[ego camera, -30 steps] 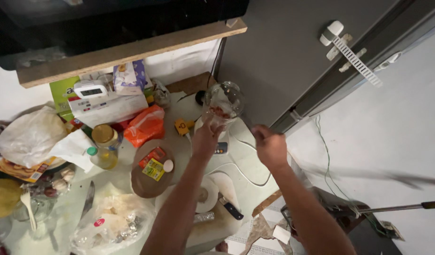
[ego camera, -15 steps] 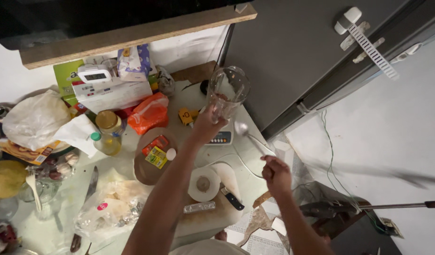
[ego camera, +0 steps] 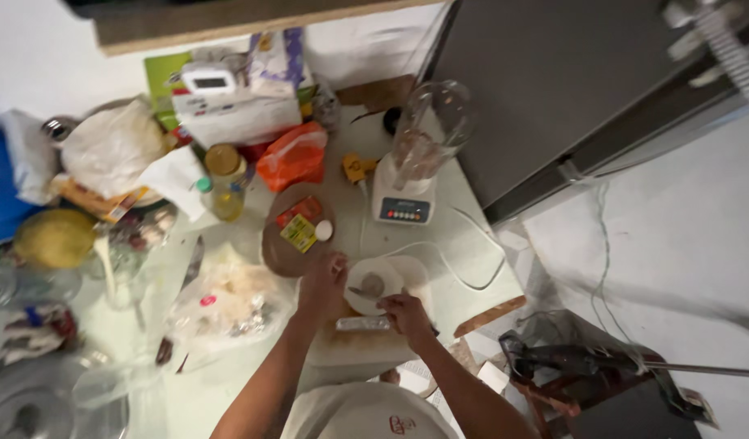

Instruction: The person loads chunks of food into a blender jar, pressing the pieces down by hand, then seats the jar on the blender base and operates the blender. Afterwards they unwrap foil-wrapped items on the cutting board and peel and handle the contents by hand.

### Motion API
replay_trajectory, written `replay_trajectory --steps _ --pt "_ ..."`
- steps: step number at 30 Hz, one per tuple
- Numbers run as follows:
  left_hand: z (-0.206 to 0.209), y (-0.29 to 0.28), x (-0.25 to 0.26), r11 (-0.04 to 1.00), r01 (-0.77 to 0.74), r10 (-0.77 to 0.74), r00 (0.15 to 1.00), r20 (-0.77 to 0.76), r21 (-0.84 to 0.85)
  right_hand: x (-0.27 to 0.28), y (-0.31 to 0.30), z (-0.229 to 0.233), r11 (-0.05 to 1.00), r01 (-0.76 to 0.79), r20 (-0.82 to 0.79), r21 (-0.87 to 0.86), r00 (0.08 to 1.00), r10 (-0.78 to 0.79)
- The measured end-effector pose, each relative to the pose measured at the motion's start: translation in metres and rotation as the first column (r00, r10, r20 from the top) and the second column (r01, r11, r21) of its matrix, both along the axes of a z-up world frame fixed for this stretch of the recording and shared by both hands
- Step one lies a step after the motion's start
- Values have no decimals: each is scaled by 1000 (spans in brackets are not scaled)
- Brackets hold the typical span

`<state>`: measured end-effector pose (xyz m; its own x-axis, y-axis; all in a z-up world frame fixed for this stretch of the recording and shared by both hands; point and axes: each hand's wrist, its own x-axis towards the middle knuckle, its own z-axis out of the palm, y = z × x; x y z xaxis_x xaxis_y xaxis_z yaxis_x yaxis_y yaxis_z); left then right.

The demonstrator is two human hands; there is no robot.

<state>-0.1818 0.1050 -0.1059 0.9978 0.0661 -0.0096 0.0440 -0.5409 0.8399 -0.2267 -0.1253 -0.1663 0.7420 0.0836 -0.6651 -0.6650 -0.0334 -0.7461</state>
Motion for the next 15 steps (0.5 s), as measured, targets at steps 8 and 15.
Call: replay_trajectory --steps 8,15 --pt "-29 29 -50 978 64 -33 986 -161 197 -10 43 -27 904 -156 254 -399 928 273" --pt "-34 25 -59 977 106 -54 962 -267 186 -16 46 15 499 -275 177 -822 710 682"
